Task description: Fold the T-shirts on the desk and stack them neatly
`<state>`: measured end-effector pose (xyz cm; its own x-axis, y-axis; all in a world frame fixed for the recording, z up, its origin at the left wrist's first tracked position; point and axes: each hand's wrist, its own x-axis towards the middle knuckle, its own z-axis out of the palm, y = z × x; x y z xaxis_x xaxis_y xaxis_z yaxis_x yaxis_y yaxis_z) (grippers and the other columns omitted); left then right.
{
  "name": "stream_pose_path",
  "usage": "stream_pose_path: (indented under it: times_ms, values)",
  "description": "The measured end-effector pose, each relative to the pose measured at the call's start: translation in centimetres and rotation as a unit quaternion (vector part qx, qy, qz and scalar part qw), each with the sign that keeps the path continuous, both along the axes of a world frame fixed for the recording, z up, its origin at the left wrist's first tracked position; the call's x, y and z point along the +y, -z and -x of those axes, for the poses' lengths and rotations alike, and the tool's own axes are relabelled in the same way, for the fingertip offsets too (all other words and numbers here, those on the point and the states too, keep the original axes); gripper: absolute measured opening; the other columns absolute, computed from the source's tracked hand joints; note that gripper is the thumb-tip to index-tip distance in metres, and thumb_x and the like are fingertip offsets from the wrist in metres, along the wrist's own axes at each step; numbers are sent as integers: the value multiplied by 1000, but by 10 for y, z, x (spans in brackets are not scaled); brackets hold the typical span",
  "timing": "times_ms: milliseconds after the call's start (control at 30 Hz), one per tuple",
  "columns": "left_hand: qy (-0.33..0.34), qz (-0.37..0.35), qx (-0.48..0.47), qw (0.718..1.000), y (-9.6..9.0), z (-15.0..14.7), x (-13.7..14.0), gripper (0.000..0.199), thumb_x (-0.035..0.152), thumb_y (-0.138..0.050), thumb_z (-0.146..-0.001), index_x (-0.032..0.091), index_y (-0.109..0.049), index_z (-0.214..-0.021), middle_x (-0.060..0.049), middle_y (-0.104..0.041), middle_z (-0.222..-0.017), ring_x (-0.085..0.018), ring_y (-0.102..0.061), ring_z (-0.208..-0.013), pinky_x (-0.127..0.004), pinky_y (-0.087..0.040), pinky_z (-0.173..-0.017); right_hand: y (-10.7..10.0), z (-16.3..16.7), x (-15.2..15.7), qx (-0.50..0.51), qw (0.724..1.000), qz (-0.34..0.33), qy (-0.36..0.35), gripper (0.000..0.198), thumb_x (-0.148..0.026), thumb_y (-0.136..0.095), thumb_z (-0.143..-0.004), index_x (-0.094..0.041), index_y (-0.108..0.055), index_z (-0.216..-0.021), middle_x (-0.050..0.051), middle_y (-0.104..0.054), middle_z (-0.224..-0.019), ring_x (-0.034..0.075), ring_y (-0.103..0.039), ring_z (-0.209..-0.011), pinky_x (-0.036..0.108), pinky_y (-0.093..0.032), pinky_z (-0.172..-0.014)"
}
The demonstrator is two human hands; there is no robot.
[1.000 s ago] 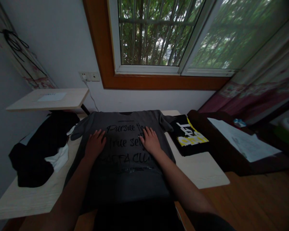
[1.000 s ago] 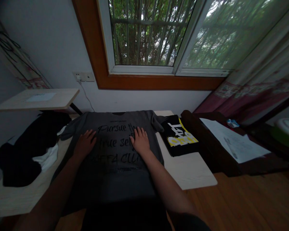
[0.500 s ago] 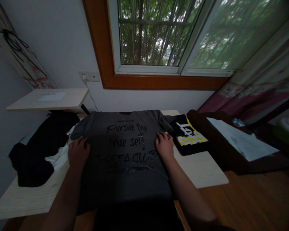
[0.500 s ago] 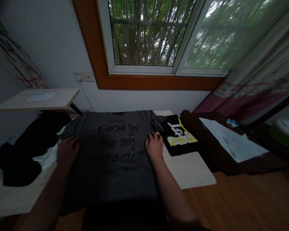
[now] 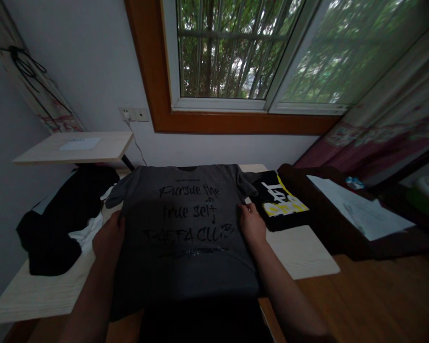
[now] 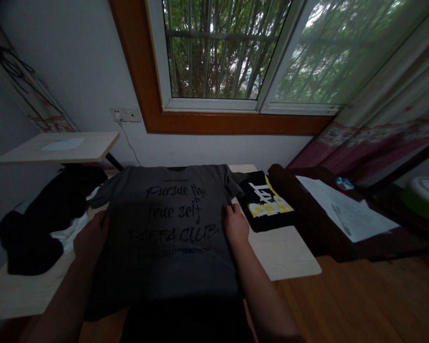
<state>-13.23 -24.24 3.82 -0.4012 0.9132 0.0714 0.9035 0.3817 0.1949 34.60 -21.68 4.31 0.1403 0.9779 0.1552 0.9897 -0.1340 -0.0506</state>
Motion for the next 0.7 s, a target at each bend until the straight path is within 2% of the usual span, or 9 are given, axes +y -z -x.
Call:
stream_pose_path:
  times_ms: [200,367,533,700]
  values:
    - [-6,21,21,1000,-5,-4,-24,52,51,-24,-104,31,-47,-146,-11,-70,-129,-32,-70,-99,-40,-49,-72,-2,-4,-13,-10,1000,5,-1,37,-23,-44,-102,-27,-63,-133,10,-59,-124,16,-65,-77,28,-44,-61]
    - [10,-8,59,998,-10,-10,-42,53,47,-25,-104,22,-53,-141,-14,-72,-121,-32,-69,-105,-39,-49,-76,0,-6,-26,-14,999,-26,-35,34,-24,-45,-103,-25,-63,-131,10,-59,-126,20,-65,-96,27,-47,-69]
    - [8,39,39,998,-10,-11,-52,51,47,-24,-105,26,-50,-144,-11,-73,-123,-29,-72,-91,-36,-48,-67,1,-6,-30,-19,1000,17,-16,36,-25,-44,-103,-28,-62,-134,9,-59,-123,15,-64,-74,26,-43,-59]
    - [22,43,46,998,-4,-5,-68,51,45,-24,-104,27,-55,-141,-9,-71,-130,-29,-72,-99,-37,-50,-71,3,-15,-35,-13,999,14,-39,35,-26,-45,-104,-28,-61,-135,8,-60,-123,15,-64,-77,27,-41,-59]
